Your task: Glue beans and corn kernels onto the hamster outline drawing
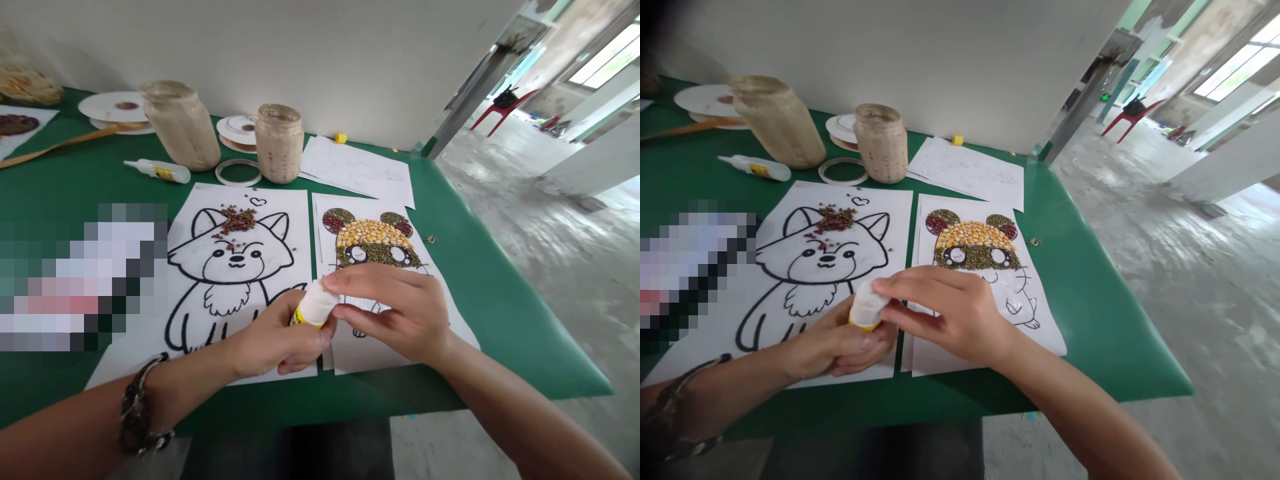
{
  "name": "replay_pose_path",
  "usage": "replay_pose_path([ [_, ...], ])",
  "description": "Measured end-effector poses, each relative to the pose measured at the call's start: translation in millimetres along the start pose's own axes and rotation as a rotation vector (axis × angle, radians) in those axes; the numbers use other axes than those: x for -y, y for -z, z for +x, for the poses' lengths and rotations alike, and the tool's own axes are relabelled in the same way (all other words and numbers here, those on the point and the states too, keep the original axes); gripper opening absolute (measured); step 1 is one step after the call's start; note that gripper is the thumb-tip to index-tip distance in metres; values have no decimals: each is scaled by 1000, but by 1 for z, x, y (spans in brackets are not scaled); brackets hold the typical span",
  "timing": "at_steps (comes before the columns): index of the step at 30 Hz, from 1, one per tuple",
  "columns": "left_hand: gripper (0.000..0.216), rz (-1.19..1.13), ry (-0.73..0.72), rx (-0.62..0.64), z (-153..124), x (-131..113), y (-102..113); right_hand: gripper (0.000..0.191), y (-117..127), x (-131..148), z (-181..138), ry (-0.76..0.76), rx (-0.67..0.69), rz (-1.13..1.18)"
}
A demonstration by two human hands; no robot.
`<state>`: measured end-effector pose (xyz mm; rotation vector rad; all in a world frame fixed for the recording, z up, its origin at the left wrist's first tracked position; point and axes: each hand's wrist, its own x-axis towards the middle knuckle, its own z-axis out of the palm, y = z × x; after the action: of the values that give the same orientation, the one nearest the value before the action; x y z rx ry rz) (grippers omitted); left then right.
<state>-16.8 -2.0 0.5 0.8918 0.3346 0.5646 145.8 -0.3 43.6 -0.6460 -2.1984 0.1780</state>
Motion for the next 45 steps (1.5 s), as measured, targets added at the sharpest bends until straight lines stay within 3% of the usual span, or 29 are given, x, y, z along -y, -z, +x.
replay_pose_path([
  [5,17,15,31,-19,-1,-1,-1,12,-2,-1,-3,70,-30,-67],
  [9,13,13,12,-19,-1,-2,-1,12,-6,0,-6,44,-90,-85],
  [21,8,191,38,-257,0,-1,-6,19,-22,15,-13,-264,-216,70],
  [35,9,441,-95,-433,3,-1,-12,24,-27,20,-17,-435,-258,220],
  [45,9,393,-23,-506,5,-5,-9,26,-16,19,-15,-526,-225,401],
])
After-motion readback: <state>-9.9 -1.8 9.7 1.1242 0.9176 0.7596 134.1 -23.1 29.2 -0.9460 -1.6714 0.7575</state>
